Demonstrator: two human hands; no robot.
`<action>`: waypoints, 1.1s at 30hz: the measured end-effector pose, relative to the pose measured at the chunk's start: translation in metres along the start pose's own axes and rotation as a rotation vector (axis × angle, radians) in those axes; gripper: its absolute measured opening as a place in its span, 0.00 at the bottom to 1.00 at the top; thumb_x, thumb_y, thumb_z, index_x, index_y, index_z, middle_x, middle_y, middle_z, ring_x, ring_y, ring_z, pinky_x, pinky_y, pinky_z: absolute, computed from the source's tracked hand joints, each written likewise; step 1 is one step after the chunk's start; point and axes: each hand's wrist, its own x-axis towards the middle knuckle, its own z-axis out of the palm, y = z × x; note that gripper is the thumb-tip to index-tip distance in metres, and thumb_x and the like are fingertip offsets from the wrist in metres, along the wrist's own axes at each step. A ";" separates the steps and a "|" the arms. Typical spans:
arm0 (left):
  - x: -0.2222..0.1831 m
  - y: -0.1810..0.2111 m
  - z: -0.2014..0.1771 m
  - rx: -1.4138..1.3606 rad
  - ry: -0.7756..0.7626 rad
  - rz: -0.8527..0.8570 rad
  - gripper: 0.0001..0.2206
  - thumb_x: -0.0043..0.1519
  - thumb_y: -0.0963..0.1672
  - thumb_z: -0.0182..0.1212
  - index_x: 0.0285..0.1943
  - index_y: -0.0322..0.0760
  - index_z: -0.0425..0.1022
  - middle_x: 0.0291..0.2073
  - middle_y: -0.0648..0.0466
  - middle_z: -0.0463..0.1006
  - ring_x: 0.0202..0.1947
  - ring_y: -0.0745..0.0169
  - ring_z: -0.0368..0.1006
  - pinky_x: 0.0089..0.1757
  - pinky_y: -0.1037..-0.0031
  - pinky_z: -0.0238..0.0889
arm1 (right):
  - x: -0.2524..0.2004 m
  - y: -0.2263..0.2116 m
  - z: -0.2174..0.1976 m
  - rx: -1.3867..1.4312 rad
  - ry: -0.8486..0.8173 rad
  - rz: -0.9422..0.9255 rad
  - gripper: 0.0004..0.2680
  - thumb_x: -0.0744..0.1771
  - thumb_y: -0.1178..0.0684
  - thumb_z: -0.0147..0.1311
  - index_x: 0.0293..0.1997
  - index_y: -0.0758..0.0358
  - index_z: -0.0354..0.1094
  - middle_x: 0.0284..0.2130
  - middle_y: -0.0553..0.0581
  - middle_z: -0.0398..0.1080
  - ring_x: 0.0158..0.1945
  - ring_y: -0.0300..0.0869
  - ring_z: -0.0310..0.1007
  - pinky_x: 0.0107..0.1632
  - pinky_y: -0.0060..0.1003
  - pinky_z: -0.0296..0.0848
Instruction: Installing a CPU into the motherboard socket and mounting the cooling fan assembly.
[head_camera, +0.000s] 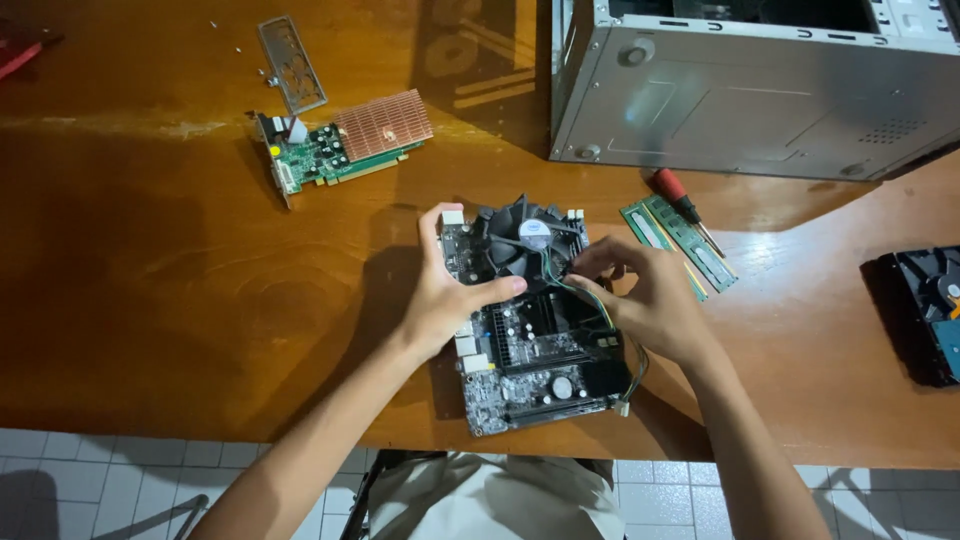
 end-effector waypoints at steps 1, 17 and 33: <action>-0.005 0.006 0.002 -0.001 -0.002 -0.003 0.52 0.36 0.43 0.86 0.70 0.48 0.53 0.57 0.38 0.72 0.56 0.47 0.69 0.55 0.58 0.68 | -0.001 0.002 0.001 0.000 0.000 0.004 0.07 0.62 0.59 0.67 0.41 0.62 0.77 0.29 0.61 0.81 0.34 0.53 0.78 0.44 0.44 0.72; -0.056 0.075 0.022 0.152 -0.031 0.239 0.32 0.64 0.50 0.60 0.71 0.38 0.45 0.69 0.23 0.48 0.71 0.23 0.42 0.65 0.38 0.29 | -0.010 0.028 0.019 0.331 0.119 -0.077 0.10 0.65 0.60 0.63 0.49 0.67 0.70 0.42 0.63 0.72 0.49 0.49 0.72 0.53 0.47 0.73; -0.042 0.072 0.023 0.211 -0.080 0.294 0.25 0.69 0.50 0.54 0.70 0.42 0.48 0.69 0.26 0.50 0.73 0.29 0.42 0.66 0.40 0.29 | -0.006 0.062 0.026 0.874 -0.136 0.431 0.29 0.62 0.44 0.62 0.68 0.70 0.59 0.52 0.74 0.68 0.47 0.54 0.78 0.27 0.37 0.81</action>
